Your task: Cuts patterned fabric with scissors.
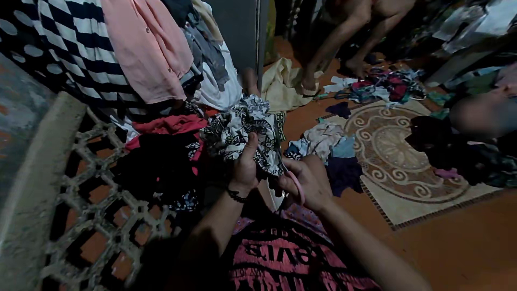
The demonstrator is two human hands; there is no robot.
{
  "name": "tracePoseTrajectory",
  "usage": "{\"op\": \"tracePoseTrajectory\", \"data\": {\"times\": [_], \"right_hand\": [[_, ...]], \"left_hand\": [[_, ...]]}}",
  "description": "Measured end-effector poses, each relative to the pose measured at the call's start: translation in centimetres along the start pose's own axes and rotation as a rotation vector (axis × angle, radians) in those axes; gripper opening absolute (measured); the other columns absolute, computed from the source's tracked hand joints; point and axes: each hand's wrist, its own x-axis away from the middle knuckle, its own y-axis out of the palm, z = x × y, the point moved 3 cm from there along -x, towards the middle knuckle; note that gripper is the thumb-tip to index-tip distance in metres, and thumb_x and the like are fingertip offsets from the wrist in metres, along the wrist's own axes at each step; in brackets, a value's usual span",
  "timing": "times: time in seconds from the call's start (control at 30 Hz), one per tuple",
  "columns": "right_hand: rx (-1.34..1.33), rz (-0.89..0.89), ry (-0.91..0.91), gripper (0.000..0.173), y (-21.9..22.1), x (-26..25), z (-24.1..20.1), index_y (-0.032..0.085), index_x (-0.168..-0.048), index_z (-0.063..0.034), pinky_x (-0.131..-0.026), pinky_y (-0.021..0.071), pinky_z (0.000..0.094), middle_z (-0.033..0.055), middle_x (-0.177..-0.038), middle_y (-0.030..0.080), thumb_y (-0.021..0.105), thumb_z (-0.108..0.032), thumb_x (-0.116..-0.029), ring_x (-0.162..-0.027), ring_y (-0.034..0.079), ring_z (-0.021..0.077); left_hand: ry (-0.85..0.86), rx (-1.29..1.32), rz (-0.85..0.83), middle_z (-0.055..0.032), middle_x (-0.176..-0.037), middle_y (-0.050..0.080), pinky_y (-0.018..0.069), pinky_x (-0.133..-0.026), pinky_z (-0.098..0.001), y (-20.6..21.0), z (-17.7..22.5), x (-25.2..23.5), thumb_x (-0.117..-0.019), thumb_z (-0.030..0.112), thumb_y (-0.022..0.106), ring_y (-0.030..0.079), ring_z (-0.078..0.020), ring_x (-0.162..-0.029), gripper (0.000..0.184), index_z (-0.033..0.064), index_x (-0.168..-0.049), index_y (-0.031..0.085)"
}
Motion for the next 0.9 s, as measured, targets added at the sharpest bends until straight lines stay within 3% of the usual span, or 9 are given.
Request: {"op": "tracePoseTrajectory", "data": {"times": [0.1, 0.33, 0.73, 0.9], "right_hand": [[-0.027, 0.025, 0.005, 0.045, 0.0, 0.2, 0.3, 0.068, -0.105, -0.0137, -0.055, 0.0533, 0.0175, -0.0133, -0.077, 0.066, 0.067, -0.057, -0.0922, -0.063, 0.061, -0.0022], [-0.078, 0.07, -0.006, 0.042, 0.1, 0.5, 0.8, 0.067, -0.096, -0.019, -0.054, 0.052, 0.0178, -0.0137, -0.071, 0.063, 0.065, -0.061, -0.0919, -0.059, 0.059, -0.0022], [-0.13, 0.094, 0.021, 0.034, 0.2, 0.7, 1.4, 0.068, -0.097, -0.0145, -0.051, 0.0508, 0.0179, -0.0112, -0.07, 0.063, 0.069, -0.049, -0.0945, -0.056, 0.058, -0.0005], [-0.185, 0.088, 0.036, 0.034, 0.0, 1.0, 2.0, 0.069, -0.095, -0.0169, -0.05, 0.0508, 0.0185, -0.0104, -0.069, 0.064, 0.07, -0.051, -0.0927, -0.055, 0.059, 0.0004]], "left_hand": [[0.001, -0.002, 0.004, -0.0021, -0.103, 0.073, 0.06, -0.087, -0.0331, 0.0, -0.3, 0.1, -0.1117, 0.032, 0.022, 0.071, -0.0106, -0.097, 0.045, 0.0109, -0.121, 0.061], [-0.018, -0.021, 0.051, -0.0029, -0.108, 0.071, 0.0583, -0.091, -0.0346, 0.1, -0.8, 0.2, -0.1118, 0.03, 0.021, 0.069, -0.011, -0.102, 0.044, 0.0098, -0.129, 0.057], [-0.012, -0.051, 0.077, -0.0015, -0.105, 0.073, 0.0586, -0.09, -0.0316, -0.1, -1.0, 0.2, -0.112, 0.027, 0.025, 0.07, -0.0091, -0.1, 0.041, 0.0095, -0.124, 0.06], [-0.034, -0.11, 0.1, -0.0045, -0.112, 0.07, 0.0562, -0.095, -0.0331, -0.8, -1.6, 0.2, -0.1115, 0.027, 0.029, 0.067, -0.0097, -0.106, 0.04, 0.0057, -0.13, 0.057]]}}
